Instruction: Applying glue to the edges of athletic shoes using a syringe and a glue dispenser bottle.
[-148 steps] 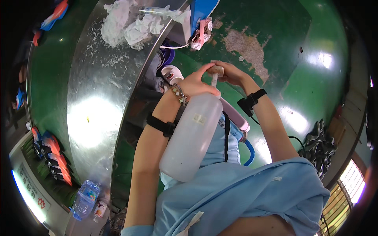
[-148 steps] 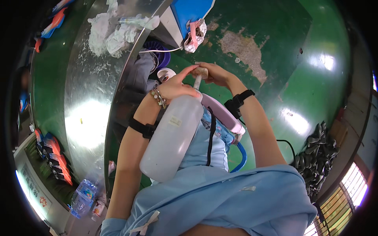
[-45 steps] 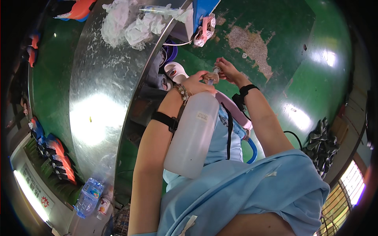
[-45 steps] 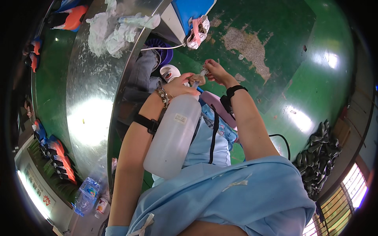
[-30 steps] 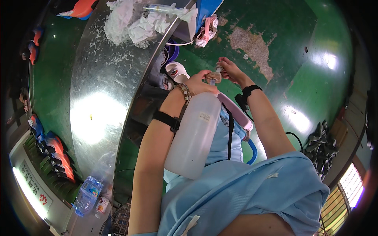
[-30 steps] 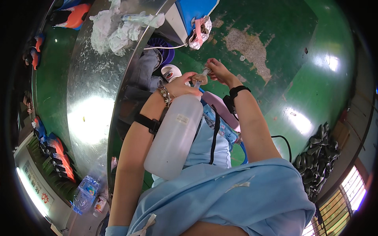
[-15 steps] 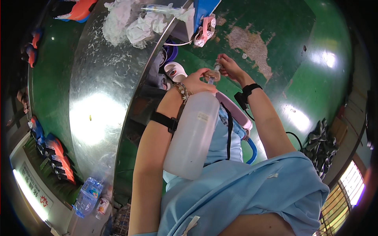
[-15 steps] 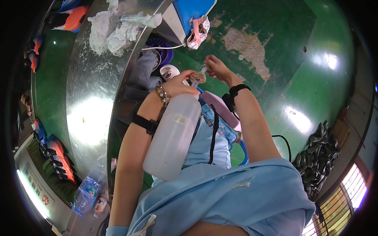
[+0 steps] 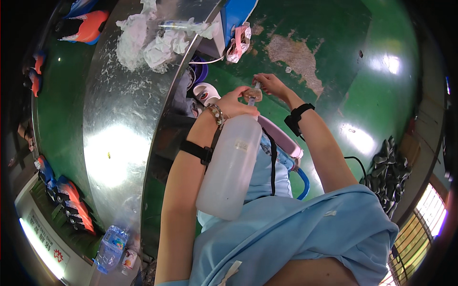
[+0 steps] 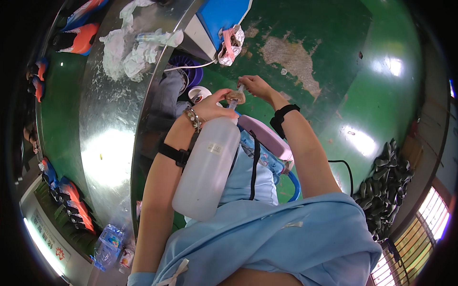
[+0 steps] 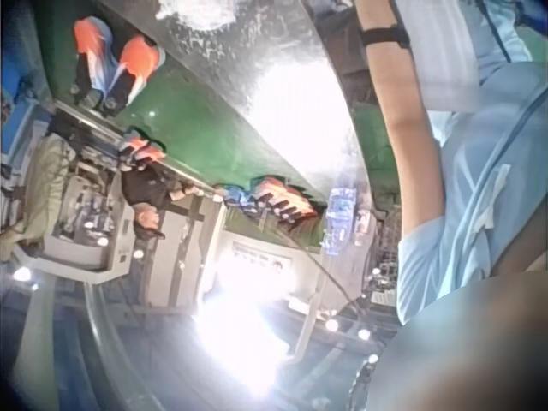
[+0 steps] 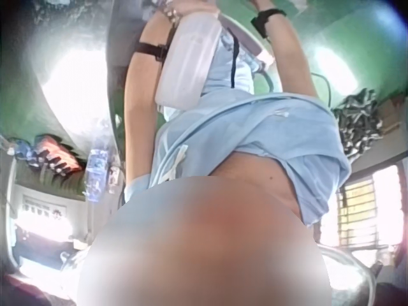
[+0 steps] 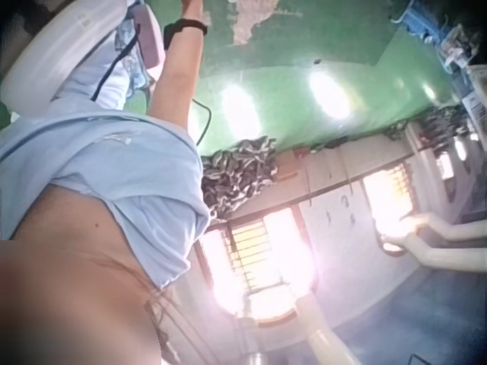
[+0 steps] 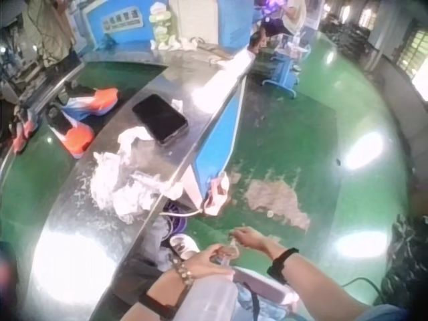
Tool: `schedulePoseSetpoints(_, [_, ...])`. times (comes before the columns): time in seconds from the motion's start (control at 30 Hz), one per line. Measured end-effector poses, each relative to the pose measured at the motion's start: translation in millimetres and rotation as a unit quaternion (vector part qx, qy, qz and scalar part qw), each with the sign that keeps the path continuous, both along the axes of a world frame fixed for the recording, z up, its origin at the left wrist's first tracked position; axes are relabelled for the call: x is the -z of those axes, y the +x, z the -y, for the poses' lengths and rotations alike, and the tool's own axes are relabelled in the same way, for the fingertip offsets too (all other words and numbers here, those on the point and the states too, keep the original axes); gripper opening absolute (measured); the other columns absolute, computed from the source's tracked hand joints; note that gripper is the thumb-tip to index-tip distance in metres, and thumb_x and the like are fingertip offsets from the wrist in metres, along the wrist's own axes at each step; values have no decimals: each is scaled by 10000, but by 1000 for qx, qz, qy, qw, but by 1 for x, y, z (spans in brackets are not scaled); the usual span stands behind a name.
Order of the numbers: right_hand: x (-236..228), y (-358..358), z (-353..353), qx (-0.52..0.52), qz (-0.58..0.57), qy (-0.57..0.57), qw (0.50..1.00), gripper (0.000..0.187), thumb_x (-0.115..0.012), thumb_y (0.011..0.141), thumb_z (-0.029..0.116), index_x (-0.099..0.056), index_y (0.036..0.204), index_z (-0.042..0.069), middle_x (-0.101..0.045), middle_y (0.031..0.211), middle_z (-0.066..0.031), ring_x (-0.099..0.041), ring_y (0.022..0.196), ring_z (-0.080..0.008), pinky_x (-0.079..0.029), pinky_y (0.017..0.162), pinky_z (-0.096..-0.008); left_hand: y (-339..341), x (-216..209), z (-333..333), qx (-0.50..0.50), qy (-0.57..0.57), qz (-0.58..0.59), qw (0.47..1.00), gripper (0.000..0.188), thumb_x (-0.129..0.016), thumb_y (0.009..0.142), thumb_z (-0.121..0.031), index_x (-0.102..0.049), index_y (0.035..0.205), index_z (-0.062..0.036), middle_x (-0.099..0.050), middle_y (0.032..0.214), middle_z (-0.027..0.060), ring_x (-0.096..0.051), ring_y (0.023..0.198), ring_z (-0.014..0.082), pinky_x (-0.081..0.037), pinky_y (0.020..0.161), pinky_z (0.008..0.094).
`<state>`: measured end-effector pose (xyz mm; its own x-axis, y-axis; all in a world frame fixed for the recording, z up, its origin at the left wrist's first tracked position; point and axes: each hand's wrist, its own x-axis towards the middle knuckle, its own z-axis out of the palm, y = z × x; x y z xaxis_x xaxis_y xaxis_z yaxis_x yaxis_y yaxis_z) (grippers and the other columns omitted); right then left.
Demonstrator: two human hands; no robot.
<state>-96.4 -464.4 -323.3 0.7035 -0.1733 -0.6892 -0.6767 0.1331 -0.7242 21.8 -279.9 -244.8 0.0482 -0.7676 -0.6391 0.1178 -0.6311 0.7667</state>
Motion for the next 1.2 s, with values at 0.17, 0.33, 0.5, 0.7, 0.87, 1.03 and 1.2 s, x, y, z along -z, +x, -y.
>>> schedulePoseSetpoints(0.17, [8, -2, -6, -32, 50, -111, 992, 378, -531, 914, 390, -651, 942, 32, -612, 768, -56, -540, 686, -142, -437, 647, -288, -2, 2, -1, -32, -1, -25, 999, 925, -812, 581, -324, -394, 1340, -1, -510, 1275, 152, -476, 1210, 222, -384, 988, 305])
schedulePoseSetpoints(0.33, [12, -4, -14, -17, 46, -113, 992, 391, -548, 905, 382, -643, 940, 4, -632, 777, -84, -553, 703, -155, -447, 670, -308, -2, 2, -4, -50, -7, -69, 996, 882, -799, 658, -305, -363, 1363, -4, -504, 1279, 133, -484, 1181, 198, -412, 951, 303])
schedulePoseSetpoints(0.5, [14, -2, -18, 1, 62, -134, 989, 405, -554, 894, 390, -641, 931, -3, -626, 753, -97, -557, 683, -163, -452, 648, -323, -2, -8, -3, -86, 46, -132, 986, 631, -613, 882, -257, -322, 1392, -26, -504, 1269, 127, -506, 1119, 156, -445, 881, 275])
schedulePoseSetpoints(0.7, [18, 0, -21, 10, 51, -134, 990, 375, -539, 901, 356, -627, 897, -9, -577, 719, -54, -520, 677, -131, -433, 629, -313, 1, -4, -2, -106, 50, -189, 975, 618, -586, 915, -248, -286, 1408, -27, -490, 1275, 131, -491, 1141, 159, -439, 899, 274])
schedulePoseSetpoints(0.87, [23, 0, -25, 32, 32, -118, 992, 392, -563, 877, 366, -649, 907, -15, -611, 718, -101, -554, 664, -172, -454, 639, -337, -5, 7, -7, -97, 25, -168, 981, 923, -814, 709, -292, -277, 1394, 16, -437, 1324, 150, -438, 1219, 204, -416, 956, 309])
schedulePoseSetpoints(1.03, [24, 1, -35, 12, 57, -31, 998, 375, -550, 882, 333, -650, 899, -28, -606, 713, -62, -552, 664, -145, -452, 628, -317, -6, 17, -10, -92, 13, -129, 987, 934, -825, 679, -275, -290, 1386, 20, -464, 1298, 163, -453, 1203, 207, -421, 949, 322])
schedulePoseSetpoints(1.2, [23, 10, -19, 27, -11, -65, 997, 362, -532, 886, 307, -650, 897, -35, -589, 688, -39, -519, 604, -122, -437, 556, -304, -5, 27, -13, -91, 20, -124, 988, 907, -825, 664, -269, -321, 1366, 7, -488, 1278, 161, -494, 1155, 210, -427, 934, 319])
